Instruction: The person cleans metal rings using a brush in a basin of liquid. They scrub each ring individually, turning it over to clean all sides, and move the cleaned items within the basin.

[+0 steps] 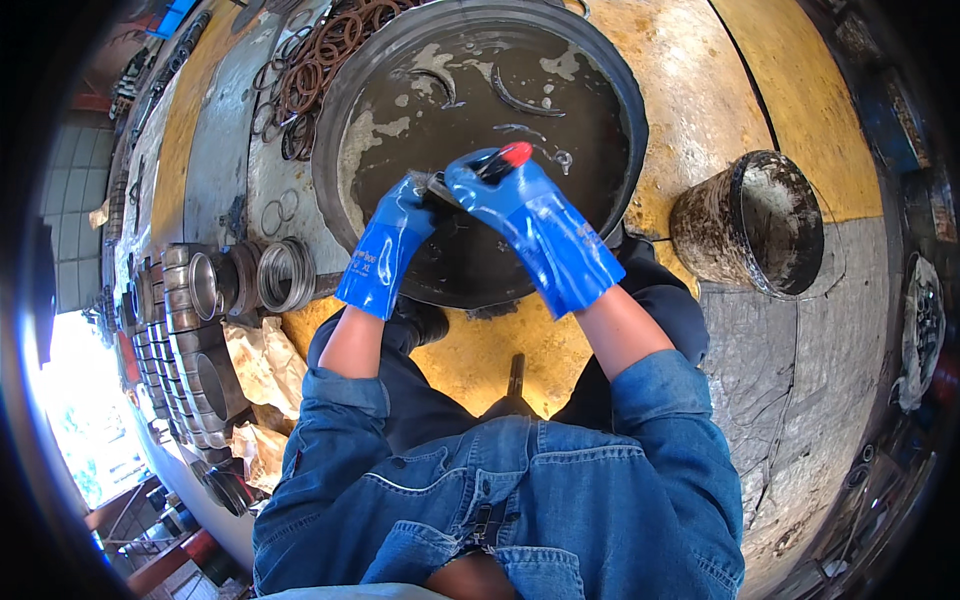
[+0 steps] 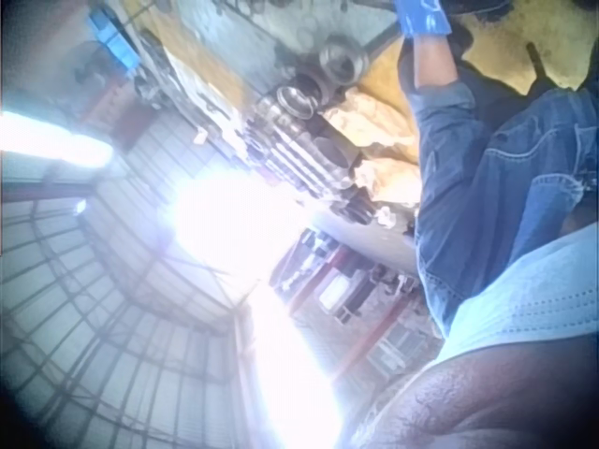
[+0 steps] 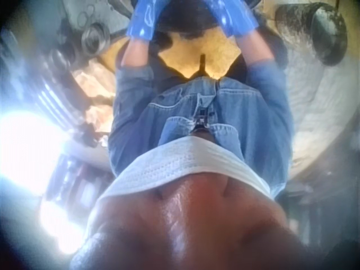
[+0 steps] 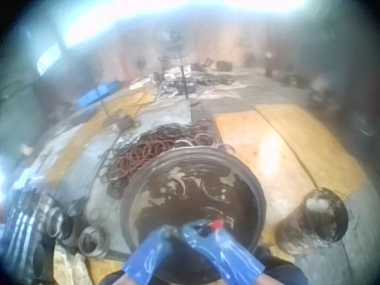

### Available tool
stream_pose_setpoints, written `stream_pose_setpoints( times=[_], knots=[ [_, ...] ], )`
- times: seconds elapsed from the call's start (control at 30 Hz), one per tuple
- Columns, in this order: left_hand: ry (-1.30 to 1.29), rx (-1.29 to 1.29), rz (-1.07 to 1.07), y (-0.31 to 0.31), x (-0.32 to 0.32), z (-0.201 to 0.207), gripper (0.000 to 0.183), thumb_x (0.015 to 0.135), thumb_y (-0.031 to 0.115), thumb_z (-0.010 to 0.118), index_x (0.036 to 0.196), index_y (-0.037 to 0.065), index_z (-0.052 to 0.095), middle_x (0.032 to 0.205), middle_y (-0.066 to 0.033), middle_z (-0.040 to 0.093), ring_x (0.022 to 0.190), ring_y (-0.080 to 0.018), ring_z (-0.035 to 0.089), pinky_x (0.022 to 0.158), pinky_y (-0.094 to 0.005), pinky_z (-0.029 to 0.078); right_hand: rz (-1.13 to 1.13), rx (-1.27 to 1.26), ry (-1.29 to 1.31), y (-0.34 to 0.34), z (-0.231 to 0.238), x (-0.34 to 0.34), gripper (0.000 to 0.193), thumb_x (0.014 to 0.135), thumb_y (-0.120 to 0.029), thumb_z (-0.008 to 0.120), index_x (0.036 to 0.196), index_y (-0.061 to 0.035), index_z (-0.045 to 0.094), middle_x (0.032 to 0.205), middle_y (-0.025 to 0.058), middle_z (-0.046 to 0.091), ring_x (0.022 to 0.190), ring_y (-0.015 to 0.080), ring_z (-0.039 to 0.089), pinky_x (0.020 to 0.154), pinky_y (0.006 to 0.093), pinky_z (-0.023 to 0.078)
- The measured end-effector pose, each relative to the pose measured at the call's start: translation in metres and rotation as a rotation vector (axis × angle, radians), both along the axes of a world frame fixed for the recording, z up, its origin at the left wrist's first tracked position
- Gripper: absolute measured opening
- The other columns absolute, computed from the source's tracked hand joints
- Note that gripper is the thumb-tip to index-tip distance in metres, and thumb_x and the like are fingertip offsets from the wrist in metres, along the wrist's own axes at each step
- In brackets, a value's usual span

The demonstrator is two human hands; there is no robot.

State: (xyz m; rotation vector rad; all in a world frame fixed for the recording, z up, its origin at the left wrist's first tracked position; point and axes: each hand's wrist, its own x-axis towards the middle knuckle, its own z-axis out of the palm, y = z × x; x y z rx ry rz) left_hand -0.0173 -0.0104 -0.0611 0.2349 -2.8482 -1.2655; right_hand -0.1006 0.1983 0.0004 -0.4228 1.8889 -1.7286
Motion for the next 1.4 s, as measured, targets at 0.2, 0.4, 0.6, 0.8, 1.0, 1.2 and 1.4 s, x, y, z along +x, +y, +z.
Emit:
stream_pose_setpoints(
  times=[0.2,0.4,0.6,0.8,1.0,1.2,1.4],
  knots=[
    [0.024,0.202,0.134,-0.009,0.019,0.018,0.026,0.085,0.009,0.083,0.108,0.006,0.07,0.092,-0.0029,0.072,0.084,-0.0081,0.063,0.076,-0.0264,0.054,-0.119,-0.206,-0.306,0.017,-0.021,-0.019,0.031,0.091,-0.026,0.075,0.106,0.0013,0.076,0.093,0.0079,0.075,0.084,0.0145,0.069,0.079,0.0304,0.056],
    [0.075,0.324,0.168,-0.01,0.026,0.042,0.026,0.087,0.01,0.082,0.109,0.006,0.07,0.091,-0.0026,0.072,0.077,-0.0102,0.065,0.072,-0.0258,0.055,-0.247,-0.094,-0.324,0.051,-0.041,-0.031,0.032,0.093,-0.024,0.075,0.112,0.0024,0.074,0.101,0.0078,0.076,0.087,0.015,0.07,0.08,0.0299,0.057],
    [-0.008,0.457,0.272,-0.017,0.031,0.045,0.024,0.087,0.013,0.081,0.107,0.004,0.071,0.087,-0.0007,0.069,0.077,-0.0093,0.062,0.073,-0.0253,0.052,-0.269,0.119,-0.294,0.042,-0.042,-0.011,0.046,0.089,-0.038,0.07,0.108,0.0036,0.074,0.096,0.0145,0.075,0.09,0.021,0.07,0.084,0.035,0.052],
    [-0.235,0.796,0.343,-0.004,0.019,0.051,0.032,0.094,0.018,0.076,0.12,0.002,0.068,0.091,-0.0055,0.071,0.072,-0.0114,0.064,0.067,-0.0254,0.052,-0.174,0.756,-0.029,0.015,-0.061,-0.017,0.048,0.083,-0.044,0.073,0.109,-0.0041,0.074,0.097,0.0189,0.076,0.095,0.0378,0.072,0.085,0.0433,0.055],
    [-0.355,1.134,0.433,0.015,0.006,0.033,0.035,0.102,0.036,0.064,0.121,0.007,0.068,0.092,-0.0063,0.073,0.072,-0.0169,0.065,0.066,-0.0303,0.052,-0.177,0.17,0.03,0.002,-0.009,-0.015,0.03,0.089,-0.033,0.072,0.103,-0.0067,0.076,0.092,0.0147,0.076,0.085,0.0274,0.073,0.081,0.0369,0.057],
    [-0.374,1.446,0.717,0.026,-0.013,0.022,0.051,0.104,0.048,0.054,0.12,0.001,0.067,0.113,-0.0184,0.071,0.1,-0.0332,0.068,0.087,-0.0449,0.056,0.068,0.171,0.442,-0.012,0.008,-0.009,0.019,0.093,-0.017,0.074,0.107,-0.0053,0.075,0.094,0.0109,0.077,0.082,0.0169,0.072,0.076,0.0317,0.058],
    [-0.243,1.178,0.447,0.031,0.011,0.05,0.044,0.107,0.036,0.051,0.13,0.0,0.063,0.12,-0.0166,0.07,0.108,-0.0282,0.067,0.096,-0.0396,0.055,0.275,0.151,1.101,-0.004,0.015,0.033,0.029,0.083,-0.013,0.077,0.111,-0.0124,0.072,0.095,0.014,0.075,0.071,0.0326,0.072,0.062,0.0383,0.058]
  ],
)
